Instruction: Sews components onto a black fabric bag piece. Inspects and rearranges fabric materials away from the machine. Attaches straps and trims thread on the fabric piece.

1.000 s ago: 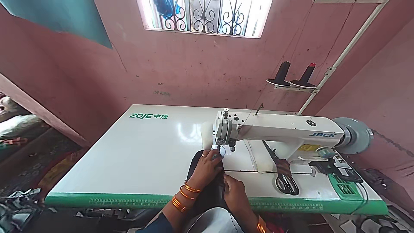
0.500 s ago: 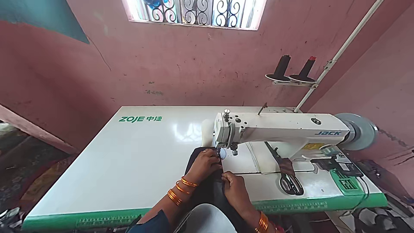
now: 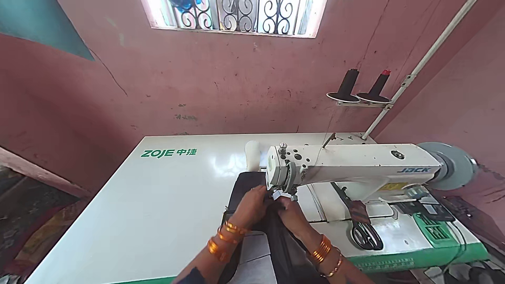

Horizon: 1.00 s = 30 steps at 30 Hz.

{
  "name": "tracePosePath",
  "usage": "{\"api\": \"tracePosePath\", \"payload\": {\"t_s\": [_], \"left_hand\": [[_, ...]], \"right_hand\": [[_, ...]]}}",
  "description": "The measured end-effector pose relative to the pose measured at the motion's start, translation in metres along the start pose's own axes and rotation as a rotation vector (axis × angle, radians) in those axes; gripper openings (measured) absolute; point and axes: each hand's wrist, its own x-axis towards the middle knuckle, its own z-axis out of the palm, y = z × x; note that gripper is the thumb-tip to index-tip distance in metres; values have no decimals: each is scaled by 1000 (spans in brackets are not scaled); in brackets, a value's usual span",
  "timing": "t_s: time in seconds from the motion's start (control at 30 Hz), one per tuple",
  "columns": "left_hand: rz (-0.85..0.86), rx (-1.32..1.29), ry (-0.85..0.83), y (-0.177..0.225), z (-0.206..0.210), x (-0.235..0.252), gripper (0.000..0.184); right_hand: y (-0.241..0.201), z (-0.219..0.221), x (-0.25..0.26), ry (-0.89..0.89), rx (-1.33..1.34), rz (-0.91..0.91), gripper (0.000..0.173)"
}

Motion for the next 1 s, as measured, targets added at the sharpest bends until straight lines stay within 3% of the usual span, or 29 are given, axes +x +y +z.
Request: {"api": "tracePosePath", "payload": {"t_s": [0.07, 0.1, 0.2, 0.27, 0.37, 0.47, 0.53, 0.6, 0.63, 0.7, 0.8, 1.0], "left_hand": [[-21, -78, 73, 20, 13, -27, 41], [-32, -103, 137, 27, 21, -38, 46], [81, -287, 525, 19, 41, -56, 21], [214, -361, 619, -1, 39, -58, 15], [348, -152, 467, -17, 39, -73, 29], [258, -59, 380, -13, 35, -82, 24], [148, -59, 277, -2, 30, -79, 32], [107, 0, 302, 6, 32, -72, 26], [127, 32, 344, 7, 35, -69, 18], [213, 113, 393, 4, 38, -63, 23], [204, 247, 297, 11, 38, -65, 23], [28, 307, -50, 30, 24, -57, 40]], "right_hand": [[14, 6, -21, 77, 506, 92, 11], [17, 7, -36, 91, 599, 120, 12], [27, 18, -71, 116, 631, 98, 14], [31, 19, -80, 132, 603, 33, 12], [36, 23, -86, 135, 439, -62, 16], [38, 34, -90, 155, 344, -99, 28], [39, 38, -93, 184, 331, -130, 34], [40, 42, -97, 247, 233, -193, 37], [42, 44, -99, 303, 140, -259, 38], [46, 48, -102, 406, -52, -405, 36], [51, 53, -102, 485, -306, -565, 34], [42, 48, -104, 382, -456, -495, 21]]}}
